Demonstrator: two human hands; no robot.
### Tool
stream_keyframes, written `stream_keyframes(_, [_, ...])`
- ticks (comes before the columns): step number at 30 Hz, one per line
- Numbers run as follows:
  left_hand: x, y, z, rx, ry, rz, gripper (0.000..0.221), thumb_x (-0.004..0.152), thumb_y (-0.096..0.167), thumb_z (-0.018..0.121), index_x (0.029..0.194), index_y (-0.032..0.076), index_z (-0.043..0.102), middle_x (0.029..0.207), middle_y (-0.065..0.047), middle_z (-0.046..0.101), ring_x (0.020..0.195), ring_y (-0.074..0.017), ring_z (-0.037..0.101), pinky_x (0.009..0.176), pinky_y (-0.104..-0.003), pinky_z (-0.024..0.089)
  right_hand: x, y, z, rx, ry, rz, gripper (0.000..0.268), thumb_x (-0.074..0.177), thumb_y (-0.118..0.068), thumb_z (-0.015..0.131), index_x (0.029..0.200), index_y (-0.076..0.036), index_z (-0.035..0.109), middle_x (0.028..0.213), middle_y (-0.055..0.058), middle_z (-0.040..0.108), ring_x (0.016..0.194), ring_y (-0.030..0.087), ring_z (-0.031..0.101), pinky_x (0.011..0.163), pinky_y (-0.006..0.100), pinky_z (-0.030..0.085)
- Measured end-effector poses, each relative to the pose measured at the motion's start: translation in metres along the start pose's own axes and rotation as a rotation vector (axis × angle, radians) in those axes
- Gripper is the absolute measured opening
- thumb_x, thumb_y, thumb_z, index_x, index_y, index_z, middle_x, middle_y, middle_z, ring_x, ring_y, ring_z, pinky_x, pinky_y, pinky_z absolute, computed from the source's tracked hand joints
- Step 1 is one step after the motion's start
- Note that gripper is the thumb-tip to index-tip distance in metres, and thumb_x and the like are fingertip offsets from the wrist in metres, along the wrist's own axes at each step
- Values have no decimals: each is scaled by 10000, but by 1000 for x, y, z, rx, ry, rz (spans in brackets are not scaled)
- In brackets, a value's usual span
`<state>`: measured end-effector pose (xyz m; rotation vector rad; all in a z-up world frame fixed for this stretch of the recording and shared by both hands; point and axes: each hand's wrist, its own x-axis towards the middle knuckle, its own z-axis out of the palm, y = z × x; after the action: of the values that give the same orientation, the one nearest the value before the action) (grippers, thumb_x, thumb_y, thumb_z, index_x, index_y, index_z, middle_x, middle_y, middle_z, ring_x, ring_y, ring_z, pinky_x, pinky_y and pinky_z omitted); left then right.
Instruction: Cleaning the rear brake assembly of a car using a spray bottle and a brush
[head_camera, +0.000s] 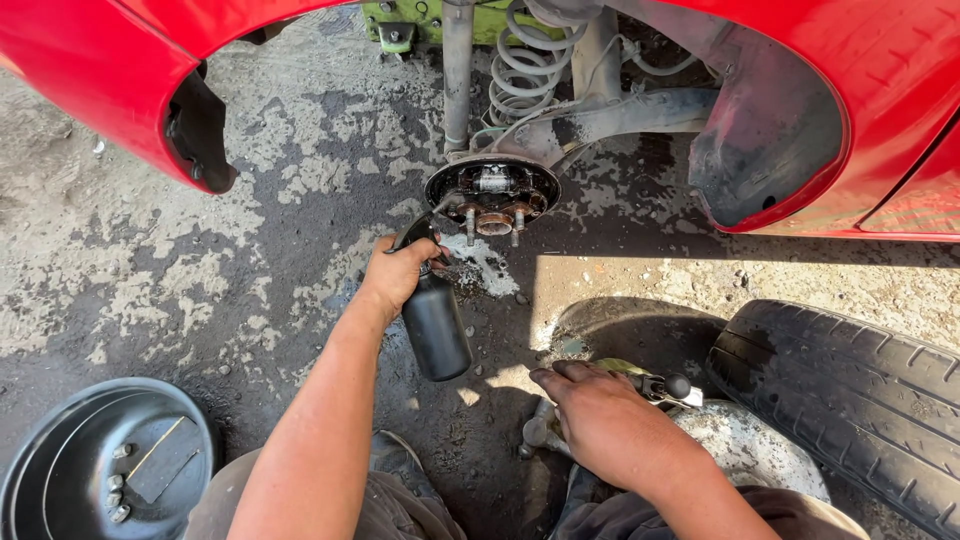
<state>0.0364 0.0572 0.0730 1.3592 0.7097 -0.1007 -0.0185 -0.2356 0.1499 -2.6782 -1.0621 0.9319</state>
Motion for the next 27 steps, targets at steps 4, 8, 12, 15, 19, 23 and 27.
stream_keyframes(4, [-16,0,5,228,30,-77,682,886,230,681,1457,-30,416,1106,-190,684,796,-242,730,767,-366,653,1,-1,-2,-17,24,-51,495,838,-92,598,1322,12,579,1321,247,638,1292,385,580,1008,540,514])
stream_keyframes(8, [-7,-10,3,330,3,-40,305,934,220,653,1156,16,601,869,-115,673,629,-189,644,658,-334,610,0,-1,-2,-12,19,-67,535,877,-101,577,1400,1,537,1419,198,587,1375,380,500,1063,548,458])
stream_keyframes(12, [-19,21,9,390,80,129,293,887,221,638,1120,49,678,832,-84,686,643,-170,626,654,-316,563,-2,0,-1,14,26,-42,556,861,-78,569,1413,-23,532,1430,211,571,1369,391,503,1047,561,459])
stream_keyframes(15, [-18,27,12,398,99,188,167,869,199,631,966,75,688,761,-43,653,618,-159,595,648,-307,535,-3,0,-3,13,27,-32,537,860,-84,580,1393,-31,544,1428,226,562,1332,400,536,1033,563,473])
stream_keyframes(19, [-22,28,22,430,53,180,194,867,197,628,1011,79,684,767,-41,658,633,-159,621,675,-318,559,-4,2,-4,-2,19,-26,520,869,-88,590,1384,-30,549,1420,213,568,1300,388,560,1031,550,491])
stream_keyframes(23, [-20,23,29,509,16,203,168,913,245,627,909,81,661,692,-38,644,574,-165,588,643,-319,531,-6,2,-4,9,24,-3,491,881,-141,615,1358,-36,561,1418,215,568,1260,401,587,1018,553,496])
stream_keyframes(27, [-20,20,34,533,15,208,158,885,218,626,924,71,667,732,-49,662,604,-175,610,658,-316,547,-5,5,-1,0,32,-20,513,870,-131,611,1372,-39,552,1437,215,553,1298,398,558,1021,552,483])
